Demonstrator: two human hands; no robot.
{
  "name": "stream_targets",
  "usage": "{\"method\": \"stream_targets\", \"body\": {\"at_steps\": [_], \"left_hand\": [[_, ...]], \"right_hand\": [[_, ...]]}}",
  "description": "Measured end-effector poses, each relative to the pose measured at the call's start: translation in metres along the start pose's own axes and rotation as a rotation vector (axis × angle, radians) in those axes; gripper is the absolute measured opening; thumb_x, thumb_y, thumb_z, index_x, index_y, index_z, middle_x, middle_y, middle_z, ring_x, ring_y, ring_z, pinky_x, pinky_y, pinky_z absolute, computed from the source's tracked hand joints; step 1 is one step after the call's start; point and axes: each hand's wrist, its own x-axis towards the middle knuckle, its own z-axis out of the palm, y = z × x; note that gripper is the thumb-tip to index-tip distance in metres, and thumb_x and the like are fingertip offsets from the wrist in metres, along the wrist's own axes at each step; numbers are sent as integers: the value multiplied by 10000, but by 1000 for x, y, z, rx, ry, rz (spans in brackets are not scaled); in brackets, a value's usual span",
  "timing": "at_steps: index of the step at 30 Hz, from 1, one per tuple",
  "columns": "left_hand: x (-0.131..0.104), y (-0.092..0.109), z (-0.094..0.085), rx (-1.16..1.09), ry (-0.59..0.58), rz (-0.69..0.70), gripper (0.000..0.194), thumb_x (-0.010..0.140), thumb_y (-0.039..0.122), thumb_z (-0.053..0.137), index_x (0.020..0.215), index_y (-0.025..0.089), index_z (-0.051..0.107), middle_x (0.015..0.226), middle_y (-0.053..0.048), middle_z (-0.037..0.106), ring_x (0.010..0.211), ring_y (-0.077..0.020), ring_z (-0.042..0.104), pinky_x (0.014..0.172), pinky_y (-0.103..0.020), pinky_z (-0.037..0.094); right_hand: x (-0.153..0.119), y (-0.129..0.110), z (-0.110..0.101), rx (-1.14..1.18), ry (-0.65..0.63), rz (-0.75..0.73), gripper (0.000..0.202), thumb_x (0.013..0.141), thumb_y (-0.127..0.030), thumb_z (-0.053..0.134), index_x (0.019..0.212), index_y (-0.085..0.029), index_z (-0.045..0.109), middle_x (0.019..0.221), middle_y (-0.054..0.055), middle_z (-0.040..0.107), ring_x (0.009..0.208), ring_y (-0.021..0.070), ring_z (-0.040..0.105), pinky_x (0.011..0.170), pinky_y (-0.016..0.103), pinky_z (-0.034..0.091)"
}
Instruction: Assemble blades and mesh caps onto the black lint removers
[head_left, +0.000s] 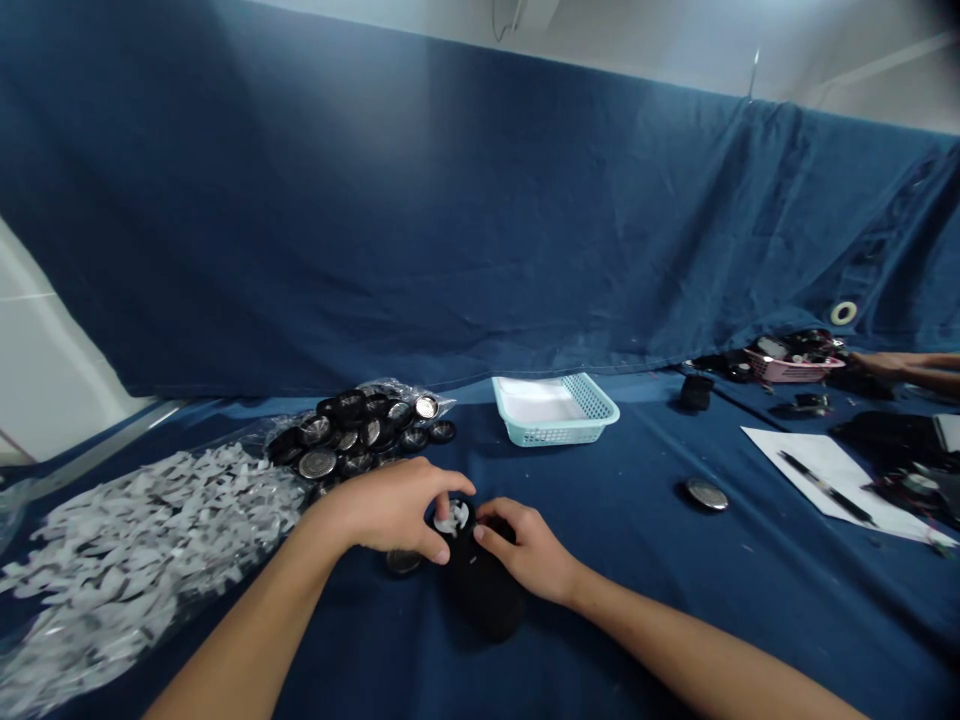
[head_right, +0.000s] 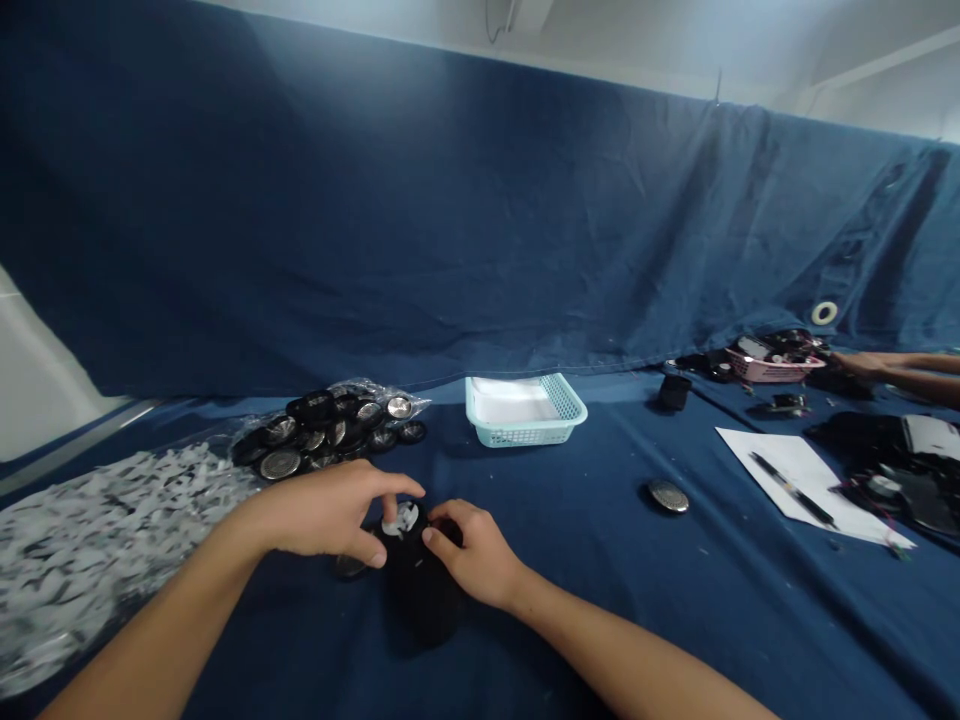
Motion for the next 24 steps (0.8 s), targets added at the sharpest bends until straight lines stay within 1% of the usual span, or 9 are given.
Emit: {"method": "stream_targets", "body": {"at_steps": [3, 5, 7, 9, 11, 15, 18, 22, 24], "left_hand": [[0, -1, 1, 44, 45, -12, 715, 653, 339, 740, 1329, 298, 514, 1189, -38, 650, 770, -175, 645, 727, -271, 483], [-1, 1, 0, 32, 27, 6, 744, 648, 343, 749, 1346, 302, 496, 1222, -44, 635, 768, -169, 643, 725, -267, 484], [-1, 3, -1, -13, -25, 33, 734, 655, 331, 744, 1345, 302, 495, 1159, -27, 664, 735, -156, 640, 673, -246, 480], [-2, 4, -1, -58, -82, 54, 712, 670, 332, 731, 1341, 299, 497, 1030, -4, 698, 696, -149, 638, 624, -231, 470], [-1, 3, -1, -67, -83, 47, 706, 676, 335, 723, 1343, 293, 497, 996, 2, 700, 670, -143, 636, 620, -231, 469], [0, 0, 1, -28, 3, 17, 767, 674, 352, 726, 1387, 322, 443, 1196, -20, 644, 759, -159, 653, 693, -248, 481], [0, -1, 2, -3, 20, 32, 814, 682, 388, 723, 1421, 339, 387, 1253, -35, 618, 849, -193, 660, 742, -268, 482], [0, -1, 4, 35, 50, 42, 779, 684, 401, 722, 1400, 334, 423, 1327, -41, 568, 970, -229, 638, 801, -288, 477], [1, 0, 4, 46, 51, 43, 775, 677, 404, 731, 1390, 335, 436, 1355, -39, 543, 981, -224, 628, 830, -295, 469]], "right_hand": [[0, -1, 0, -6, 1, 3, 145, 886, -243, 568, 992, -190, 651, 902, 29, 671, 815, 172, 625, 751, 287, 472], [-1, -1, 0, 3, 3, -2, 147, 886, -239, 567, 999, -191, 648, 908, 30, 672, 822, 170, 626, 758, 285, 473], [-1, -1, 0, 17, 4, -4, 153, 886, -237, 567, 1009, -191, 645, 917, 31, 674, 829, 168, 629, 768, 284, 473], [-1, 0, 0, 19, 7, -1, 159, 884, -241, 572, 1016, -189, 645, 922, 33, 675, 834, 169, 630, 771, 285, 472], [0, 1, 1, 9, 7, 4, 159, 883, -242, 574, 1013, -187, 649, 921, 34, 676, 837, 171, 628, 773, 289, 469], [0, 1, 1, -10, 0, 18, 142, 882, -229, 569, 986, -181, 654, 904, 34, 676, 820, 170, 624, 753, 286, 465], [0, 0, 1, -12, 1, 18, 150, 875, -227, 578, 997, -184, 655, 916, 34, 673, 821, 169, 621, 749, 284, 465], [0, 0, 1, -3, 2, 8, 148, 869, -222, 586, 994, -185, 657, 921, 34, 671, 830, 170, 619, 754, 286, 464], [0, 1, 1, 6, 1, 11, 149, 868, -221, 588, 996, -184, 655, 917, 34, 672, 828, 170, 619, 747, 284, 463]]}}
